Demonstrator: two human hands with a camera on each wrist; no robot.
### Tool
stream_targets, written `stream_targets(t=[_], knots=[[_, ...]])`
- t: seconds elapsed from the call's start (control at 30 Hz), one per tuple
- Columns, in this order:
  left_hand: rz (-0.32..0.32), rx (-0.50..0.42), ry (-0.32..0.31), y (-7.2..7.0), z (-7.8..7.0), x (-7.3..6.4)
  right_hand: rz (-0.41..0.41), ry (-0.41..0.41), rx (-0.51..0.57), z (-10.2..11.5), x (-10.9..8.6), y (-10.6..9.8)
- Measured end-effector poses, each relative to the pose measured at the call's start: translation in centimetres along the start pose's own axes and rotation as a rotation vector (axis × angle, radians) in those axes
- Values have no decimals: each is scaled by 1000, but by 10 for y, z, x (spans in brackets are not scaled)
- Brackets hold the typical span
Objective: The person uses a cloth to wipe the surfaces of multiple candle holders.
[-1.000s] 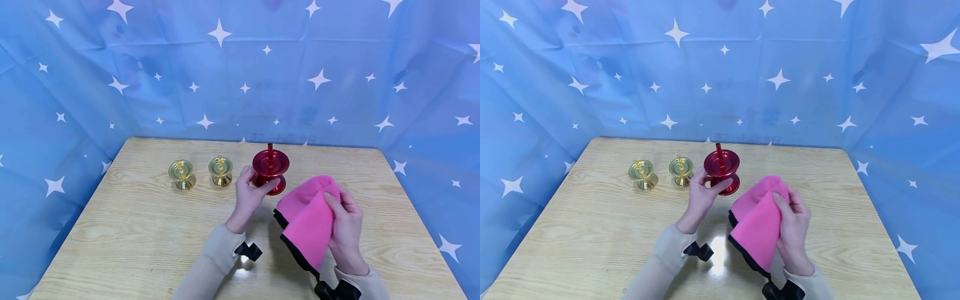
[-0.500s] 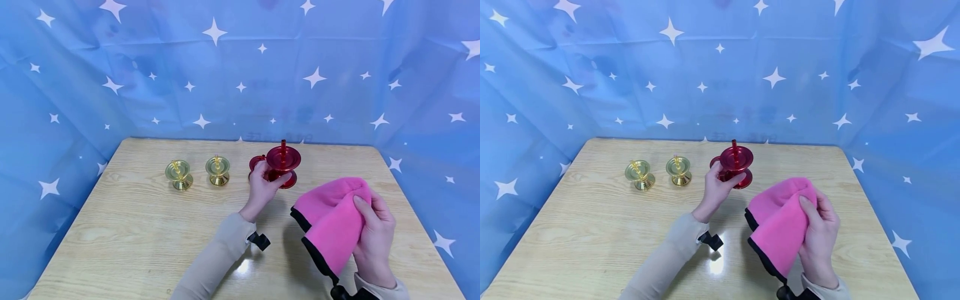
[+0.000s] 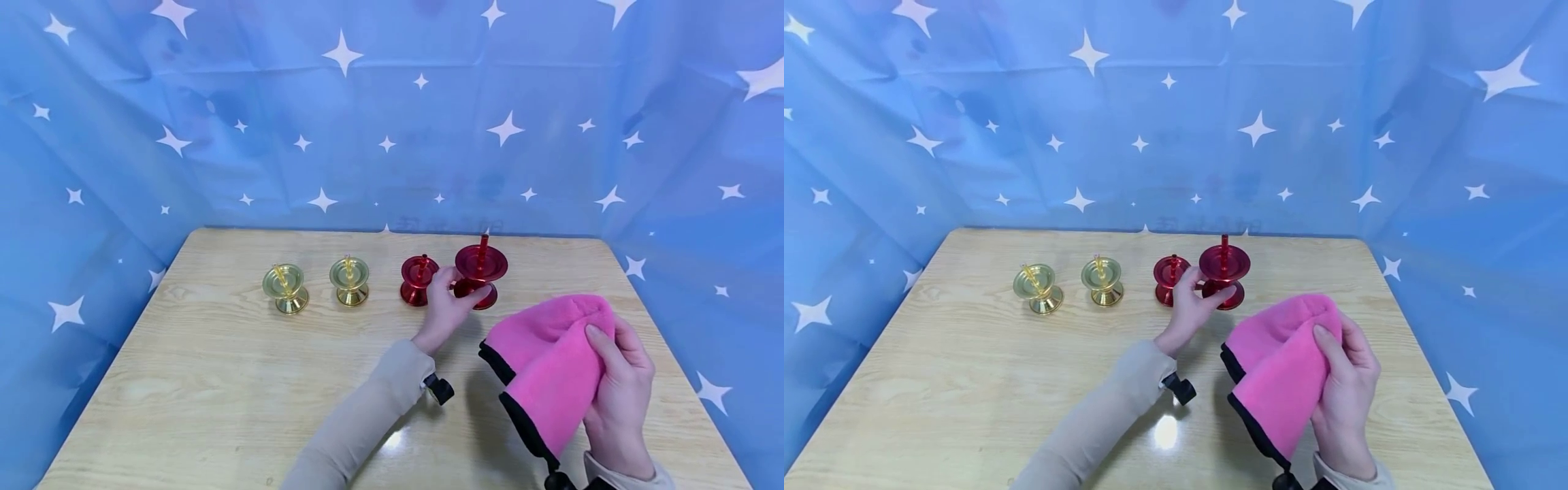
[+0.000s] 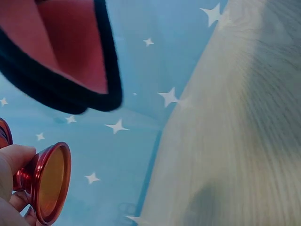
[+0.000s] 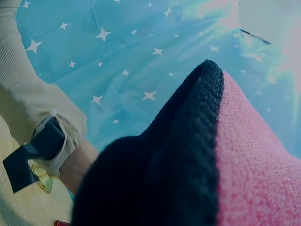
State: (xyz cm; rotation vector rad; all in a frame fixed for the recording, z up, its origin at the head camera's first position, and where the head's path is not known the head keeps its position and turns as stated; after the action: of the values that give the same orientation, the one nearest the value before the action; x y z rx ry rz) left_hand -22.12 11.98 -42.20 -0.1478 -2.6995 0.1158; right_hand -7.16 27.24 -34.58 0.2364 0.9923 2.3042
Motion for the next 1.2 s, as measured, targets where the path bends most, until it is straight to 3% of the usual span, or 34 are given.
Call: stream_targets(t=[0.17, 0.5, 0.8, 1.07, 1.2], knots=[[-9, 67, -7, 11, 8, 0, -22, -8, 7, 3, -2, -5], [36, 134, -116, 34, 23, 2, 32, -5, 45, 4, -2, -6], [64, 153, -140, 43, 37, 1, 35, 2, -5, 4, -5, -7], [104, 140, -198, 49, 50, 0, 68, 19, -9, 4, -6, -9], [125, 148, -182, 51, 56, 1, 74, 18, -18, 3, -7, -10]])
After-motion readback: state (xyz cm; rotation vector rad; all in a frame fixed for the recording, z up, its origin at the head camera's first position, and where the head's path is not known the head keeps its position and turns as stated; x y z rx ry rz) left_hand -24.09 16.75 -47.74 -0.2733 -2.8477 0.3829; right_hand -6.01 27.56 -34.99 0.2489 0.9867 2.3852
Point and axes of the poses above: each hand's wrist, its own x-axis towards the middle knuckle, its own y-axis out of the palm, z = x × y, the point moved 4 cm from there along x, towards the middle knuckle, and after that the axes turned 6 degrees about y, right-handed, at the moved point
